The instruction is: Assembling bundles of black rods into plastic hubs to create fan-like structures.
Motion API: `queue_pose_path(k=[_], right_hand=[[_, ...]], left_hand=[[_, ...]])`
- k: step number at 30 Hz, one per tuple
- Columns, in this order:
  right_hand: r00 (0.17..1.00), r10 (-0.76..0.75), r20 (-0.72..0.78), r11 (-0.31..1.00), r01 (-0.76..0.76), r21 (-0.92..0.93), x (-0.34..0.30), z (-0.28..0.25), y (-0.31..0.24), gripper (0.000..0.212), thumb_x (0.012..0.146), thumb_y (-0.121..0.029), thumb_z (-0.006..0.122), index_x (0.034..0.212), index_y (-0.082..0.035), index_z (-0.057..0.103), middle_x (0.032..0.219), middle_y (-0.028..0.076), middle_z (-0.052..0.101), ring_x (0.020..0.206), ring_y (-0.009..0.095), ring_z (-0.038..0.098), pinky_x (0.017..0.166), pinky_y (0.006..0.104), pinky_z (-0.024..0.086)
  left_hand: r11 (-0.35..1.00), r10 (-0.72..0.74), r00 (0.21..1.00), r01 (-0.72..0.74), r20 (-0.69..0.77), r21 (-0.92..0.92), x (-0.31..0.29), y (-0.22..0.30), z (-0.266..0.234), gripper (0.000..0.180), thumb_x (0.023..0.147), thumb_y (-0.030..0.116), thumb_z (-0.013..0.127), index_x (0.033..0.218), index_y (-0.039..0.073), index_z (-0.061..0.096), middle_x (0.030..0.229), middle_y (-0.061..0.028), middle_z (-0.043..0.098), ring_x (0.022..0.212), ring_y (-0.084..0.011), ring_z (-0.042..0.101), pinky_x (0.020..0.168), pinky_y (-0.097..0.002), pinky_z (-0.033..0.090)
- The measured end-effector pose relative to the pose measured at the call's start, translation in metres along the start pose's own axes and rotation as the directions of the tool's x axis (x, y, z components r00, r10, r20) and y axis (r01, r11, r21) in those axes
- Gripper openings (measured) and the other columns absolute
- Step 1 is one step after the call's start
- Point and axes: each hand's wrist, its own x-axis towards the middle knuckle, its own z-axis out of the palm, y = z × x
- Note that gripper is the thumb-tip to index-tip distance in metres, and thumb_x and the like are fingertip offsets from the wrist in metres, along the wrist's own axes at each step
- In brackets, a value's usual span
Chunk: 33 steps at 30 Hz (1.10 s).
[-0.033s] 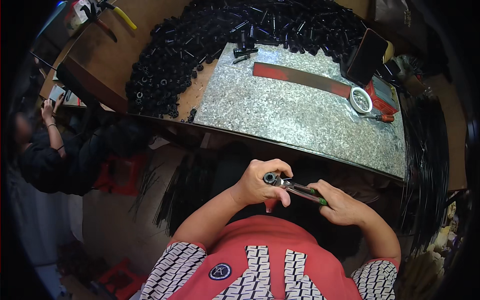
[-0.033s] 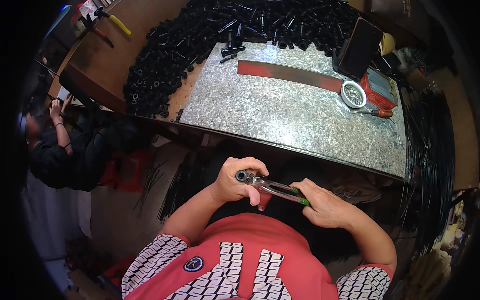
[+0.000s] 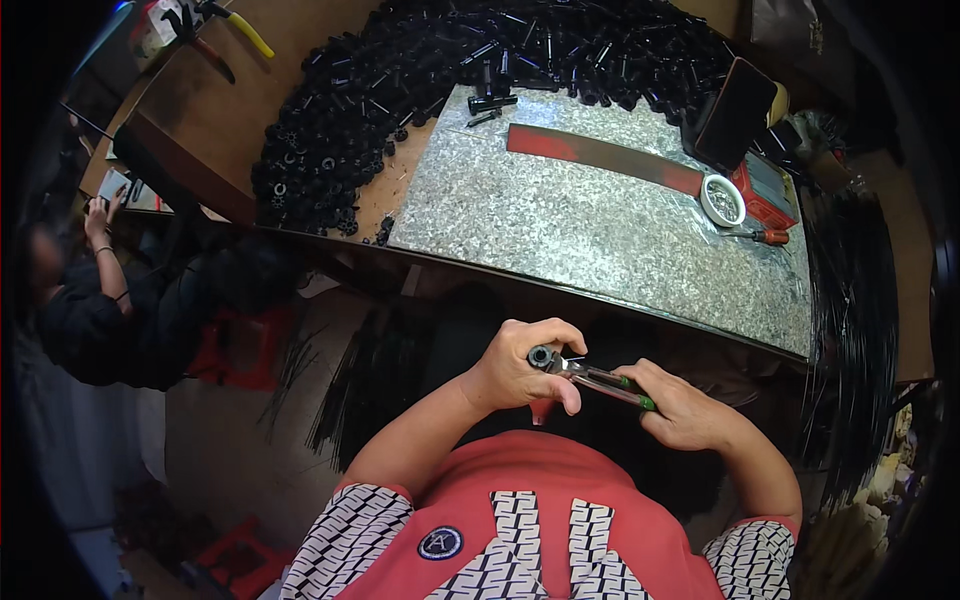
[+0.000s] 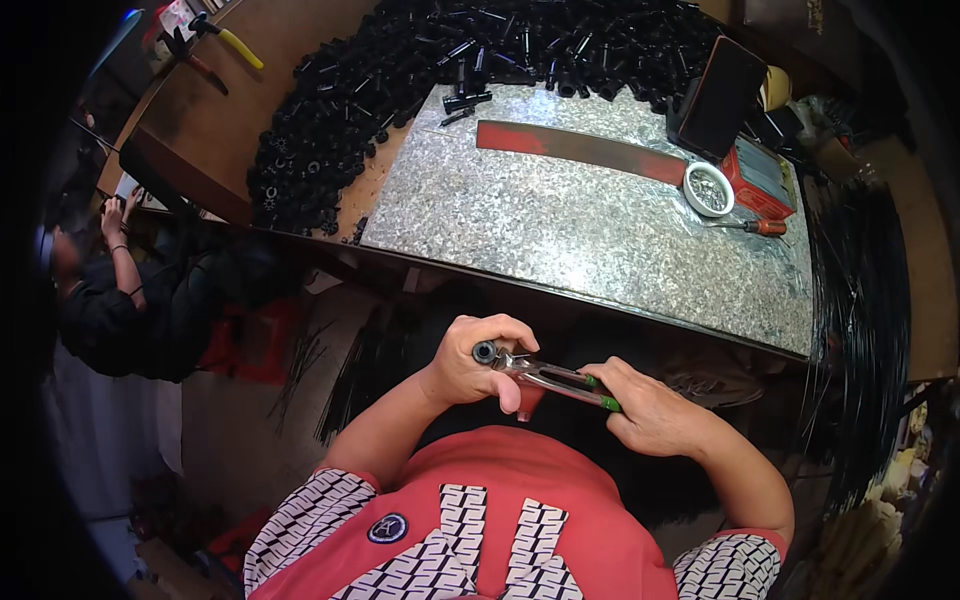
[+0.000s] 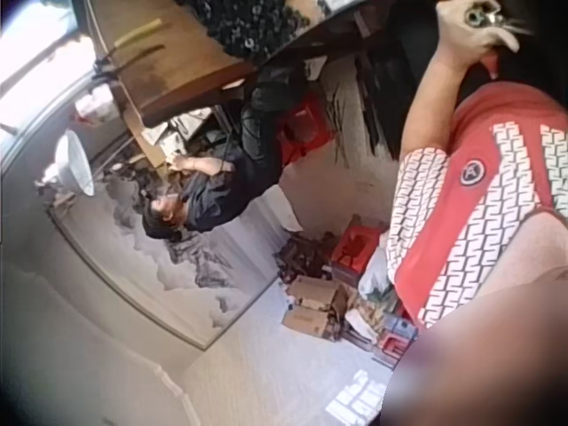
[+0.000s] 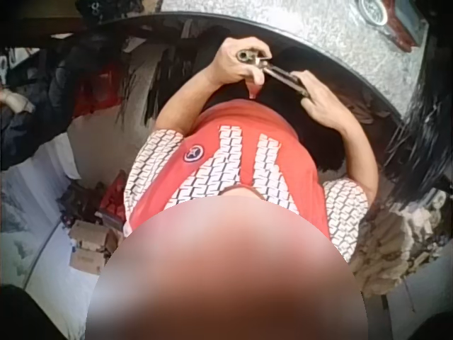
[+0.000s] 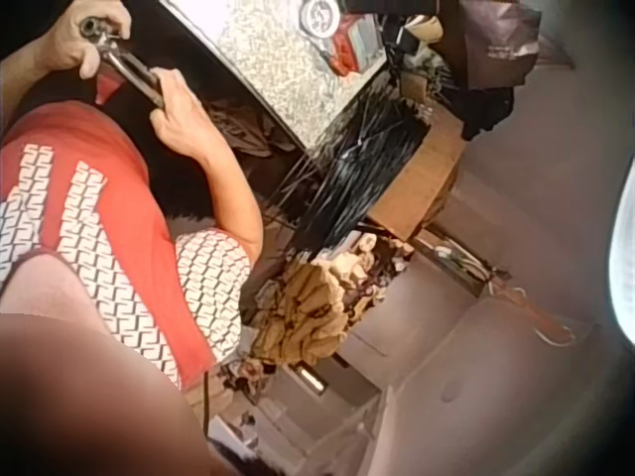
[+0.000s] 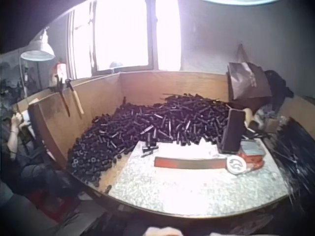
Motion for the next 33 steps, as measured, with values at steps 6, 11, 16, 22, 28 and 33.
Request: queue_pose_path(k=[6, 11, 16, 22, 28, 33], right_hand=[[0.998, 0.002, -0.063, 1.0, -0.004, -0.03, 0.004, 0.001, 0.001, 0.044, 0.076, -0.002, 0.048, 0.12, -0.001, 0.043, 0.107, 0.021, 0.049, 0.099, 0.039, 0.053, 0.086, 0.0429, 0.044], [0.977, 0.029, -0.209, 1.0, -0.027, 0.015, 0.015, 0.017, 0.0, 0.028, 0.081, -0.01, 0.062, 0.104, 0.0, 0.05, 0.087, 0.017, 0.055, 0.081, 0.036, 0.057, 0.072, 0.0401, 0.045], [0.952, -0.014, -0.306, 0.997, -0.011, -0.08, 0.021, 0.026, 0.008, 0.025, 0.08, -0.014, 0.071, 0.09, -0.002, 0.051, 0.077, 0.017, 0.058, 0.068, 0.037, 0.058, 0.057, 0.0405, 0.045], [0.852, -0.19, -0.487, 0.917, -0.024, -0.399, 0.019, 0.007, 0.013, 0.024, 0.082, -0.018, 0.068, 0.088, -0.003, 0.051, 0.075, 0.017, 0.056, 0.065, 0.039, 0.058, 0.054, 0.044, 0.045], [0.611, -0.263, -0.746, 0.875, -0.174, -0.451, 0.015, -0.047, 0.02, 0.017, 0.079, -0.001, 0.063, 0.095, -0.002, 0.057, 0.081, 0.017, 0.061, 0.073, 0.037, 0.062, 0.062, 0.0398, 0.048], [0.559, -0.089, -0.825, 0.781, -0.475, -0.406, 0.026, -0.124, 0.048, 0.013, 0.08, -0.009, 0.062, 0.091, -0.004, 0.06, 0.08, 0.02, 0.062, 0.078, 0.042, 0.059, 0.066, 0.0469, 0.046]], left_hand=[[0.999, -0.04, 0.999, 0.04, -0.035, 0.011, -0.002, 0.0, -0.001, 0.059, 0.054, 0.048, 0.082, 0.085, 0.002, 0.063, 0.064, -0.0021, 0.058, 0.055, -0.008, 0.054, 0.051, -0.0209, 0.042], [0.999, -0.037, 0.989, 0.037, -0.144, -0.004, -0.006, 0.002, 0.005, 0.062, 0.053, 0.052, 0.078, 0.086, 0.001, 0.065, 0.07, -0.0019, 0.062, 0.059, -0.0077, 0.057, 0.054, -0.0201, 0.045], [0.997, -0.073, 0.981, 0.07, -0.182, -0.022, -0.008, 0.006, 0.005, 0.058, 0.055, 0.047, 0.08, 0.089, 0.002, 0.067, 0.072, -0.002, 0.063, 0.061, -0.0072, 0.058, 0.055, -0.0203, 0.044], [0.993, -0.105, 0.963, 0.115, -0.247, 0.023, -0.005, 0.004, 0.006, 0.059, 0.059, 0.041, 0.082, 0.099, 0.002, 0.064, 0.058, 0.0027, 0.049, 0.056, -0.0053, 0.048, 0.052, -0.0206, 0.041], [0.997, -0.036, 0.969, 0.051, -0.244, 0.056, -0.005, 0.009, 0.006, 0.069, 0.064, 0.049, 0.076, 0.11, 0.001, 0.058, 0.052, 0.0053, 0.037, 0.048, -0.0029, 0.033, 0.045, -0.0208, 0.027], [0.997, -0.074, 0.974, 0.077, -0.213, 0.002, -0.005, 0.042, 0.008, 0.077, 0.062, 0.052, 0.074, 0.112, -0.003, 0.053, 0.054, 0.0057, 0.032, 0.049, -0.0024, 0.032, 0.046, -0.0199, 0.027]])
